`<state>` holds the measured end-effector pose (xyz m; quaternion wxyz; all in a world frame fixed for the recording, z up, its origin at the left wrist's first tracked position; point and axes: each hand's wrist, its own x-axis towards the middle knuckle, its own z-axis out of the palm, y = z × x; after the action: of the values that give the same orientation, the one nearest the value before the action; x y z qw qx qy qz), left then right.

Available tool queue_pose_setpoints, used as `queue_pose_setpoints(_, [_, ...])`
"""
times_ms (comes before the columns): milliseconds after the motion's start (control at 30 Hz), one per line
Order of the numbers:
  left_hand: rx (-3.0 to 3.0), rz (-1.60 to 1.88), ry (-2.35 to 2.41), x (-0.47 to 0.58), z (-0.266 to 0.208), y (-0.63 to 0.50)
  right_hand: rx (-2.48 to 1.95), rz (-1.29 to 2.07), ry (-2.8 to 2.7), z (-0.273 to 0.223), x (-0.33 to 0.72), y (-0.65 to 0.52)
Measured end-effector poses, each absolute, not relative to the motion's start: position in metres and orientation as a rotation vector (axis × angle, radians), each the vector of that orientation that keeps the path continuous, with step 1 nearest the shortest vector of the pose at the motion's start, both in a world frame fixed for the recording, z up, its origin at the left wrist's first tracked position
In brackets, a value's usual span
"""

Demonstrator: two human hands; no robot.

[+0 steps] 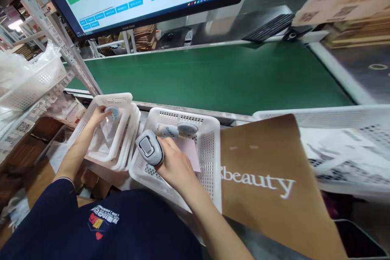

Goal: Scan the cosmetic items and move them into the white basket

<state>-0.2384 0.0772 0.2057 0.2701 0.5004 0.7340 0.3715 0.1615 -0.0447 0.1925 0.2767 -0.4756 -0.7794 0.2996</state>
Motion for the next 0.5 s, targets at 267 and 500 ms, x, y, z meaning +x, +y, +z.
queue_pose_setpoints(267, [1.497,1.446,1.540,-0.223,0.229,0.063,-1.215,0.768,-2.116,0.215,0.145,-0.032])
queue_pose_setpoints(500, [1.665,1.431,1.391,-0.142,0.252,0.010,-1.214,0.656,-2.006,0.214,0.170,-0.048])
